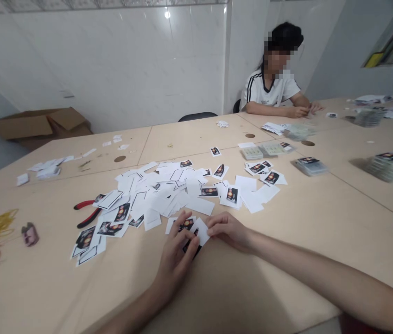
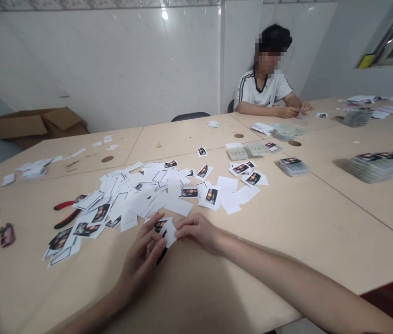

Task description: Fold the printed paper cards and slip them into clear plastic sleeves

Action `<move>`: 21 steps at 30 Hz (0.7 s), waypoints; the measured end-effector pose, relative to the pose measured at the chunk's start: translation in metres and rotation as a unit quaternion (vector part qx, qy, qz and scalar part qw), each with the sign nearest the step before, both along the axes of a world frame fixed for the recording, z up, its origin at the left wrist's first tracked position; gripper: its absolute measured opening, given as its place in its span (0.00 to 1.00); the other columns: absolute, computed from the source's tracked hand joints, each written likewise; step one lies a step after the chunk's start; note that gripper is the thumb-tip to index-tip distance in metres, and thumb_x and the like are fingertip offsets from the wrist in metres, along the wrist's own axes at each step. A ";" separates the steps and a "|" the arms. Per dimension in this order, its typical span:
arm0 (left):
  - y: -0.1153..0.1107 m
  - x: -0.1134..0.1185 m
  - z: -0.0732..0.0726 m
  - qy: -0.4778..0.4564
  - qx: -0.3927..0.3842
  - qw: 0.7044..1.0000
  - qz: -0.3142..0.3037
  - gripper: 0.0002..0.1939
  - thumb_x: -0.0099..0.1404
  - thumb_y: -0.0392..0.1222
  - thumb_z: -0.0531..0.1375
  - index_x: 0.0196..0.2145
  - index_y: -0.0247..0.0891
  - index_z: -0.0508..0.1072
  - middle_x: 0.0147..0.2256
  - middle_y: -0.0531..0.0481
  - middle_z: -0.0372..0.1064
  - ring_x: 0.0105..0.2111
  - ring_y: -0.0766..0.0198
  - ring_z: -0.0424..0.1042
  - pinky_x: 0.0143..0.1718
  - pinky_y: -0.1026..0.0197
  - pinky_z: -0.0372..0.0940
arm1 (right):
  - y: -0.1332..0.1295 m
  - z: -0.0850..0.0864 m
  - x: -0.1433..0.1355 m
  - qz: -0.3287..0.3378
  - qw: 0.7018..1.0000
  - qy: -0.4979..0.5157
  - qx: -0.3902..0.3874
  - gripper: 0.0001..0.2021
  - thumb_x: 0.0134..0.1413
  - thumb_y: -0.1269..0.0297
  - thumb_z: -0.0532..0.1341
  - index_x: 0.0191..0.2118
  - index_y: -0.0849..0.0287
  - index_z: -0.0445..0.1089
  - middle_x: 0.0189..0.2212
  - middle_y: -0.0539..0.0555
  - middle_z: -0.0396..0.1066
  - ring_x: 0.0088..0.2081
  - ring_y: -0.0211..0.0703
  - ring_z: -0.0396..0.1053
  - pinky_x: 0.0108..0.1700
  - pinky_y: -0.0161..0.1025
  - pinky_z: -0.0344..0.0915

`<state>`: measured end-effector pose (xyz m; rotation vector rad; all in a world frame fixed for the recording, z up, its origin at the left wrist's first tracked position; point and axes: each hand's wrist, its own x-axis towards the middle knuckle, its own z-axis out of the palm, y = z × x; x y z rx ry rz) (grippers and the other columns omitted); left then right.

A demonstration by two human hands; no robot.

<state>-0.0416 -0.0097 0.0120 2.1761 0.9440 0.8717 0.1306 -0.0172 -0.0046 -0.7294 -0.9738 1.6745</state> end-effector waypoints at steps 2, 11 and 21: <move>0.000 0.000 0.000 -0.001 0.001 1.000 0.000 0.08 0.61 0.39 0.49 0.26 0.39 0.64 0.54 0.48 0.50 0.57 0.57 0.44 0.55 0.51 0.47 | 0.000 0.001 0.000 0.001 1.000 0.004 0.001 0.02 0.35 0.73 0.61 0.19 0.62 0.71 0.18 0.47 0.63 0.24 0.32 0.57 0.29 0.33 0.49; -0.001 0.001 0.001 -0.002 -0.006 1.000 0.017 0.08 0.61 0.40 0.49 0.26 0.39 0.64 0.55 0.48 0.49 0.58 0.56 0.41 0.55 0.48 0.46 | -0.001 0.000 0.001 -0.003 1.000 0.006 -0.018 0.01 0.34 0.71 0.62 0.18 0.62 0.70 0.18 0.46 0.63 0.24 0.32 0.56 0.29 0.33 0.49; 0.001 0.001 -0.001 0.004 0.003 1.000 0.025 0.08 0.61 0.40 0.50 0.26 0.39 0.65 0.56 0.49 0.47 0.58 0.56 0.41 0.55 0.46 0.43 | 0.000 -0.001 0.002 -0.005 0.999 0.015 -0.035 0.01 0.34 0.71 0.62 0.18 0.62 0.69 0.18 0.47 0.63 0.24 0.33 0.56 0.29 0.33 0.49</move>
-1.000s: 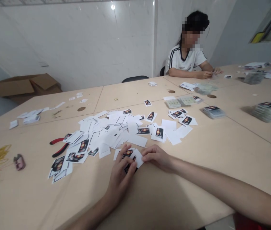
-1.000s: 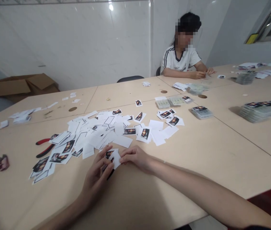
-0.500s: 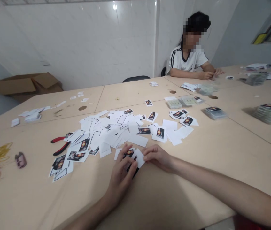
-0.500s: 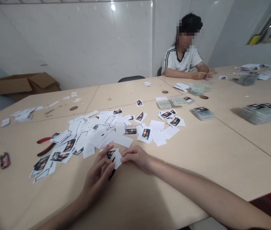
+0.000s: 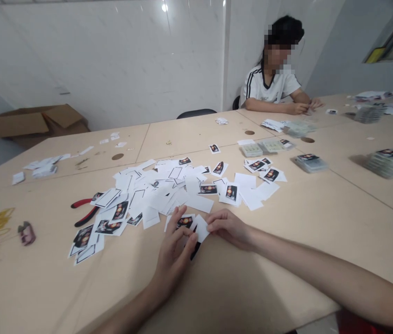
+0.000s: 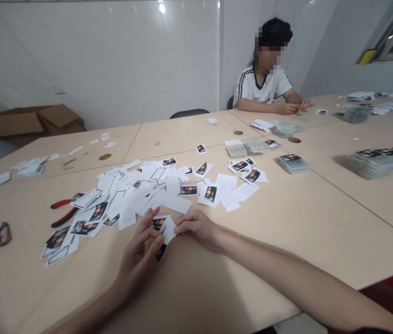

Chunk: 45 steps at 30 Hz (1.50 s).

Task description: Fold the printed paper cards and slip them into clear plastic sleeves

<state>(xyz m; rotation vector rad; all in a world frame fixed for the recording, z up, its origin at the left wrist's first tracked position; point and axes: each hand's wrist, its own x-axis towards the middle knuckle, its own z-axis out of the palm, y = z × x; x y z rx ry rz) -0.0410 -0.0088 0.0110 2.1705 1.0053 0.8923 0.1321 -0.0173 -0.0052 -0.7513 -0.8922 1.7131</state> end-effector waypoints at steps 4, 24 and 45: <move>-0.001 0.000 0.000 0.004 0.038 0.999 0.023 0.07 0.60 0.39 0.51 0.26 0.40 0.66 0.47 0.49 0.54 0.52 0.58 0.50 0.52 0.53 0.50 | 0.000 0.000 -0.001 -0.002 1.000 0.006 0.003 0.01 0.33 0.71 0.62 0.18 0.63 0.70 0.17 0.47 0.63 0.23 0.32 0.56 0.28 0.33 0.50; -0.001 0.000 0.001 -0.007 -0.013 0.999 0.040 0.09 0.60 0.42 0.52 0.24 0.39 0.65 0.30 0.51 0.57 0.34 0.63 0.60 0.36 0.60 0.57 | 0.001 0.000 -0.002 -0.025 1.000 0.000 -0.010 0.01 0.31 0.71 0.63 0.18 0.62 0.70 0.16 0.47 0.64 0.21 0.31 0.56 0.27 0.33 0.50; 0.000 0.000 -0.002 -0.033 -0.057 0.998 0.026 0.11 0.60 0.43 0.51 0.22 0.38 0.62 0.27 0.52 0.59 0.31 0.64 0.60 0.33 0.62 0.56 | 0.001 -0.001 -0.002 -0.028 0.999 0.007 -0.014 0.01 0.32 0.71 0.63 0.18 0.63 0.70 0.17 0.48 0.64 0.22 0.32 0.57 0.28 0.33 0.50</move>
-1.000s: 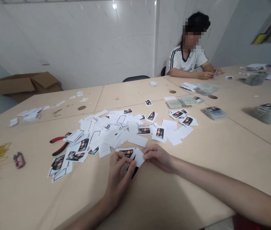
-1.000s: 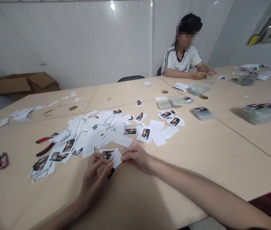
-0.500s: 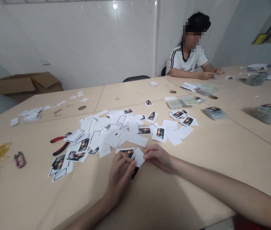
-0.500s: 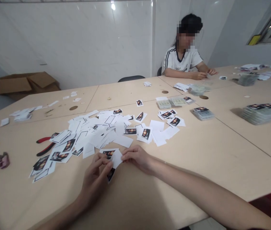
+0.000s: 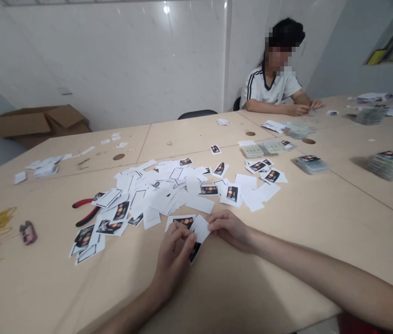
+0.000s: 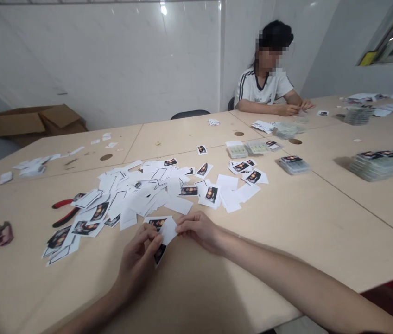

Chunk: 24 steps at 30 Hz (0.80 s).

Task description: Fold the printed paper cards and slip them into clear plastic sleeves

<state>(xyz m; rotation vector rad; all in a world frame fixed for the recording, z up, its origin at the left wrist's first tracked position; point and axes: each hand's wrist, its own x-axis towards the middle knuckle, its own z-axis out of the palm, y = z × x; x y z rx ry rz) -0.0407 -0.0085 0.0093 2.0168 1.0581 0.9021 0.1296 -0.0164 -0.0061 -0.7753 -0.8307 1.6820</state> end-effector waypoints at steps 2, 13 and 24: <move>0.000 0.000 0.000 0.001 -0.005 1.000 -0.004 0.11 0.61 0.43 0.50 0.22 0.38 0.61 0.26 0.52 0.58 0.30 0.64 0.61 0.31 0.63 0.56 | 0.000 0.000 0.000 -0.001 1.000 0.003 -0.001 0.01 0.32 0.71 0.63 0.18 0.63 0.70 0.17 0.48 0.64 0.22 0.32 0.57 0.28 0.33 0.50; -0.001 0.001 0.003 -0.006 -0.001 1.000 -0.004 0.11 0.60 0.42 0.50 0.21 0.38 0.60 0.25 0.53 0.57 0.29 0.65 0.60 0.31 0.64 0.55 | -0.001 0.002 0.000 -0.002 1.000 0.017 0.002 0.01 0.33 0.74 0.61 0.18 0.64 0.70 0.16 0.47 0.63 0.22 0.31 0.57 0.27 0.32 0.49; 0.000 0.000 0.000 -0.019 -0.006 1.000 -0.001 0.11 0.60 0.41 0.51 0.21 0.37 0.61 0.26 0.54 0.55 0.29 0.66 0.59 0.32 0.64 0.54 | 0.000 0.000 0.001 -0.002 1.000 0.023 0.009 0.02 0.33 0.74 0.61 0.17 0.64 0.70 0.15 0.47 0.63 0.21 0.30 0.56 0.26 0.32 0.48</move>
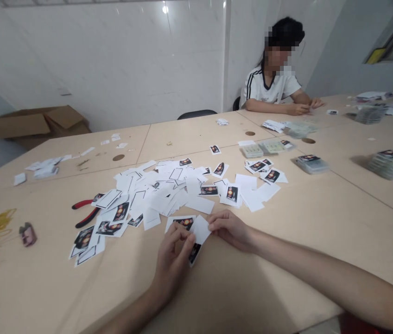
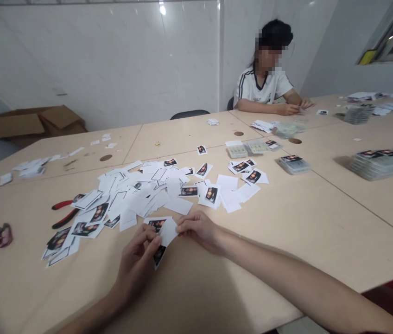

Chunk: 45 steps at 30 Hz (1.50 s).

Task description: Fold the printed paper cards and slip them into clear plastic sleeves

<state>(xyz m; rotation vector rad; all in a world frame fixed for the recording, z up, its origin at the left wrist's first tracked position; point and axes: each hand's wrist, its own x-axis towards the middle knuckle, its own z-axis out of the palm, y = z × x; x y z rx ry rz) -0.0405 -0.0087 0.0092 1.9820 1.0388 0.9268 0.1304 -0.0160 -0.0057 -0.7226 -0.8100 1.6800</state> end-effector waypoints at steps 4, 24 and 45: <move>0.000 0.000 0.000 -0.002 -0.002 1.000 0.000 0.11 0.60 0.42 0.51 0.21 0.37 0.61 0.25 0.53 0.55 0.29 0.66 0.59 0.32 0.64 0.53 | 0.000 0.000 0.000 0.004 1.000 0.000 -0.001 0.03 0.34 0.74 0.61 0.17 0.64 0.70 0.15 0.47 0.63 0.21 0.30 0.56 0.27 0.32 0.48; -0.002 -0.001 0.001 -0.004 0.029 1.000 -0.006 0.10 0.60 0.41 0.51 0.22 0.37 0.61 0.26 0.53 0.55 0.30 0.65 0.58 0.32 0.63 0.54 | 0.002 0.004 0.002 -0.008 1.000 0.004 -0.017 0.04 0.31 0.76 0.60 0.14 0.64 0.68 0.15 0.46 0.62 0.21 0.30 0.55 0.26 0.32 0.47; -0.002 0.000 0.002 -0.002 0.044 0.999 -0.005 0.10 0.60 0.39 0.51 0.22 0.37 0.61 0.26 0.53 0.56 0.29 0.66 0.58 0.32 0.64 0.54 | 0.008 0.004 0.009 0.003 0.998 -0.049 0.037 0.04 0.31 0.73 0.61 0.14 0.62 0.68 0.15 0.46 0.60 0.21 0.32 0.53 0.26 0.33 0.46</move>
